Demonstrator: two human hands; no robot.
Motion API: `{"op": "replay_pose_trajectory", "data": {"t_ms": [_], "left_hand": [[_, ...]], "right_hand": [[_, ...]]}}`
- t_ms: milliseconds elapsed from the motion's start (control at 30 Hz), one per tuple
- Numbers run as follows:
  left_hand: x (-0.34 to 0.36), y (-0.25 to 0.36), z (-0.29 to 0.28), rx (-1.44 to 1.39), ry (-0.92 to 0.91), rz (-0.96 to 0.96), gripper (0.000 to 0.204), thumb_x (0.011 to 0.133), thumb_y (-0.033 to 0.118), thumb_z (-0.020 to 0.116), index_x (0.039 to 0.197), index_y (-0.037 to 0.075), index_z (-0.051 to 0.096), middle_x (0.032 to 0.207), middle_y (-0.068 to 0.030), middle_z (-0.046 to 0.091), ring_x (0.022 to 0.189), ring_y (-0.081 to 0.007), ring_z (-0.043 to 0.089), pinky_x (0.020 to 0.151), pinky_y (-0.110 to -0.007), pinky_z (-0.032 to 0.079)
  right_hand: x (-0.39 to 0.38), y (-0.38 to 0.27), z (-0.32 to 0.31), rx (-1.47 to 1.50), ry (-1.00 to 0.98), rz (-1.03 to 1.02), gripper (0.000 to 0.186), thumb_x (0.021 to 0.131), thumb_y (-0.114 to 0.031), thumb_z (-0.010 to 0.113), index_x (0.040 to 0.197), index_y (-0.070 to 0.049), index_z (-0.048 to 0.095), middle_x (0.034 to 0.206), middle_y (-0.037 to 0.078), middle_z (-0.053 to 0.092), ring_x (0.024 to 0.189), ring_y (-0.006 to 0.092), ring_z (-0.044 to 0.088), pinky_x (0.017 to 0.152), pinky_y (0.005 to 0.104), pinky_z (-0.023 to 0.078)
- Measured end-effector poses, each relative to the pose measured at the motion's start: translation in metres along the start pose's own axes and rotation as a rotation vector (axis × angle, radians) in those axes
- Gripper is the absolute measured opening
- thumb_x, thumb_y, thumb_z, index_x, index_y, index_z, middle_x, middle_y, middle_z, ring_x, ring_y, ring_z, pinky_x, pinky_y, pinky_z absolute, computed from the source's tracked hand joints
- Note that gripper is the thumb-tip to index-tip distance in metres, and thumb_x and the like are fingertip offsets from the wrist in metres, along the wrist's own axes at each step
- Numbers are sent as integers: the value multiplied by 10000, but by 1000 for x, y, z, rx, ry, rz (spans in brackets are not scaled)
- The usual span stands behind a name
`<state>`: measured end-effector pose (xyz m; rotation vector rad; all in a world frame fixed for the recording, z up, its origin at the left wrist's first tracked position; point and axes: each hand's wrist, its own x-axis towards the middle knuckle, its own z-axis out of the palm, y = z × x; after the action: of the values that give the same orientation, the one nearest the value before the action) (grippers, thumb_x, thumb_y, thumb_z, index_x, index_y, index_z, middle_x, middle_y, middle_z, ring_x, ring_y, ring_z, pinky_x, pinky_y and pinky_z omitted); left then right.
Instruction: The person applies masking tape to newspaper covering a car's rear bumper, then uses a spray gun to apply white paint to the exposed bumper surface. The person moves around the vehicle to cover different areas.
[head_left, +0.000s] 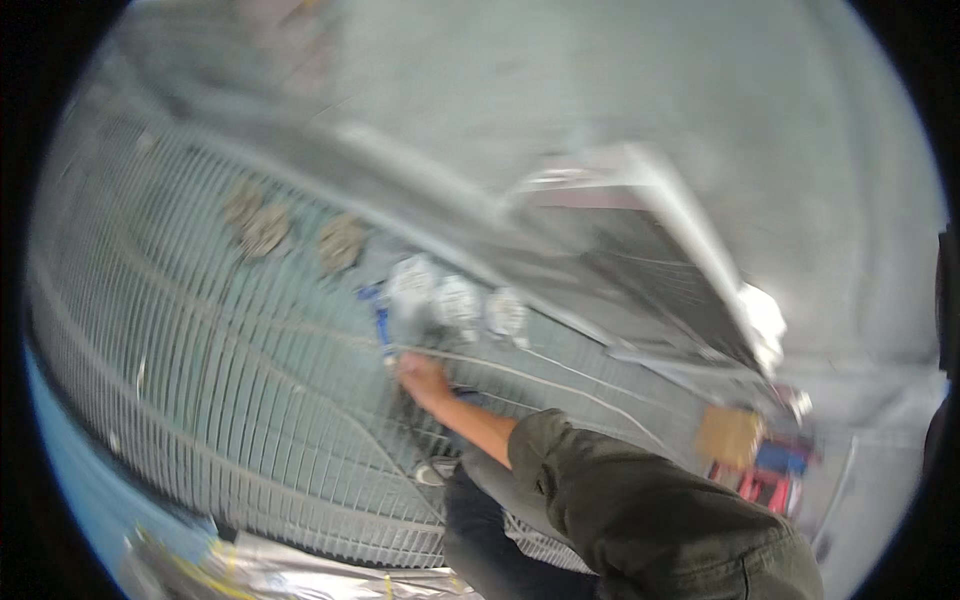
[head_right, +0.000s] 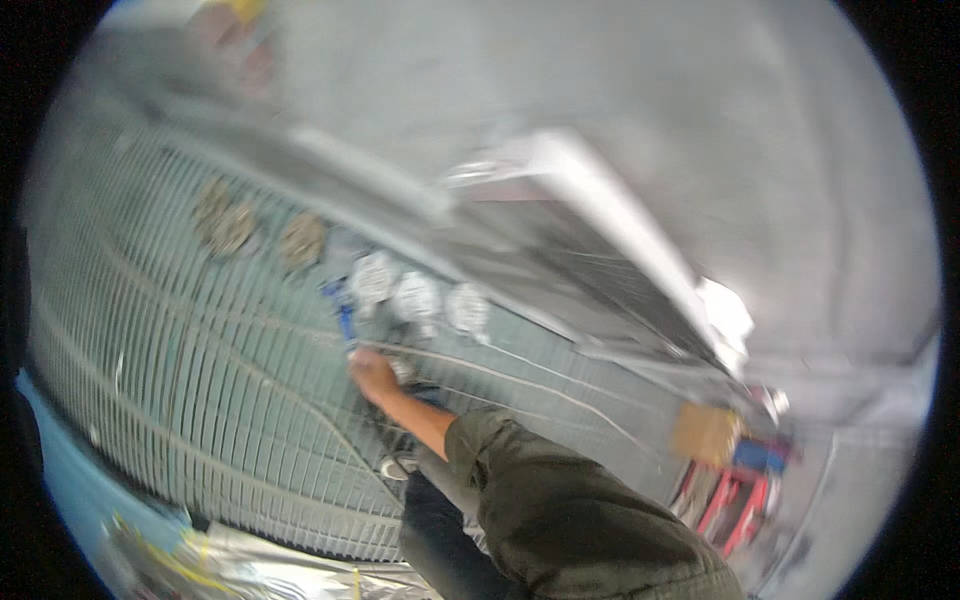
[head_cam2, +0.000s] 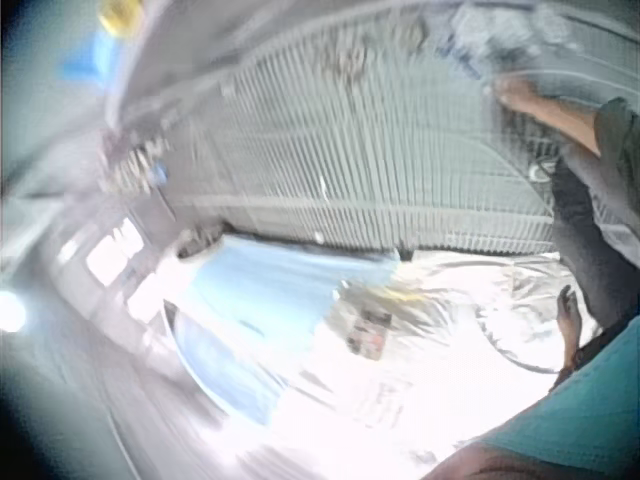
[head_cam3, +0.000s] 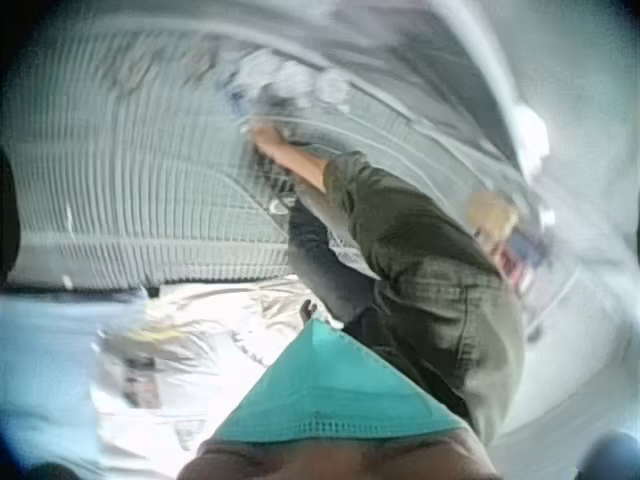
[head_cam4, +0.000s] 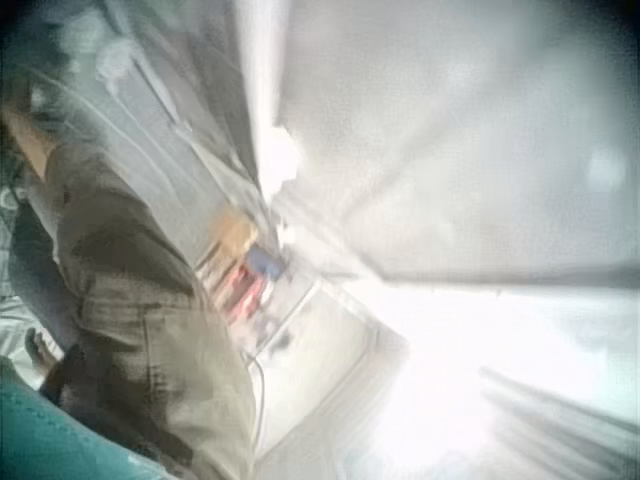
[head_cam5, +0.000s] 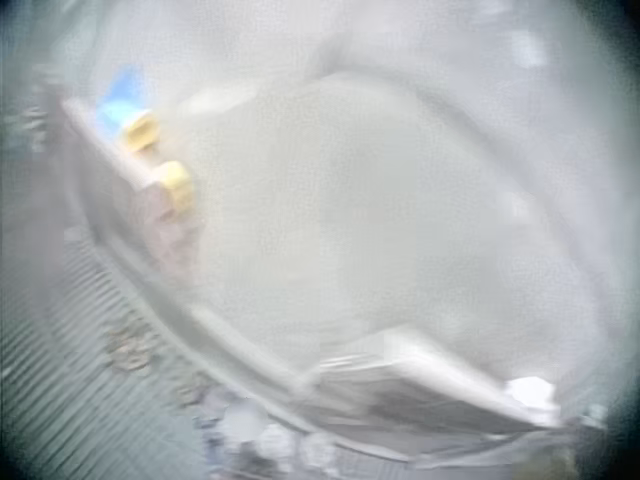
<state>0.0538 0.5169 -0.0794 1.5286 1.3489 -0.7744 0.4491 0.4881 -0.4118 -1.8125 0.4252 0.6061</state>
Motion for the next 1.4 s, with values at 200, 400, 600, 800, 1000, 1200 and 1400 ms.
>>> {"op": "replay_pose_trajectory", "data": {"t_ms": [200, 400, 600, 800, 1000, 1200, 1400], "left_hand": [[-14, 16, -60, 63, -42, 362, 437, 1022, 287, 569, 1319, -31, 535, 1234, -227, 631, 1090, -369, 617, 938, -424, 504], [-86, 130, -121, 400, 75, 400, 463, 1018, 345, 558, 1327, 1, 535, 1212, -231, 646, 1114, -349, 618, 951, -401, 467], [-45, 114, -154, 226, 89, 707, 333, 984, 185, 590, 1234, -35, 583, 1135, -199, 661, 1010, -283, 633, 869, -375, 504], [-85, 163, -152, 429, 116, 828, 358, 912, 236, 669, 1169, -12, 642, 1011, -221, 706, 874, -327, 707, 790, -402, 544], [-125, 138, -141, 79, 147, 672, 324, 922, 247, 653, 1137, 7, 678, 1018, -202, 720, 908, -311, 717, 811, -376, 546], [-116, -59, -87, 165, 380, 519, 321, 954, 251, 624, 1149, -1, 656, 1022, -184, 704, 919, -290, 684, 797, -378, 536], [-144, -104, -23, -59, 359, -17, 322, 966, 241, 619, 1173, -4, 640, 1033, -154, 694, 924, -271, 662, 801, -369, 531]], "right_hand": [[-213, -164, -229, -161, -63, -237, 298, 947, -218, 681, 1194, -51, 677, 1071, 117, 718, 950, 185, 709, 825, 332, 579], [-311, -179, -453, -291, 616, -167, 214, 948, -213, 639, 1008, -18, 705, 921, 149, 701, 836, 257, 678, 742, 370, 542], [-337, -161, -492, -175, 634, -72, 277, 962, -252, 624, 1044, 3, 694, 840, 103, 705, 791, 197, 661, 719, 327, 514], [-381, -157, -471, -147, 398, -64, 226, 956, -195, 621, 927, 8, 717, 718, 24, 658, 657, 84, 568, 591, 264, 469], [-322, -207, -417, 50, 171, -130, 236, 978, -160, 598, 960, 54, 697, 762, 65, 664, 636, 105, 580, 564, 266, 466], [-182, -390, -309, -303, -127, -600, 376, 1007, -302, 555, 780, -17, 649, 691, 2, 607, 620, 93, 534, 574, 275, 423], [16, -521, -213, -327, -134, -683, 358, 979, -332, 596, 985, 3, 721, 821, 32, 697, 742, 114, 604, 689, 287, 476]]}}
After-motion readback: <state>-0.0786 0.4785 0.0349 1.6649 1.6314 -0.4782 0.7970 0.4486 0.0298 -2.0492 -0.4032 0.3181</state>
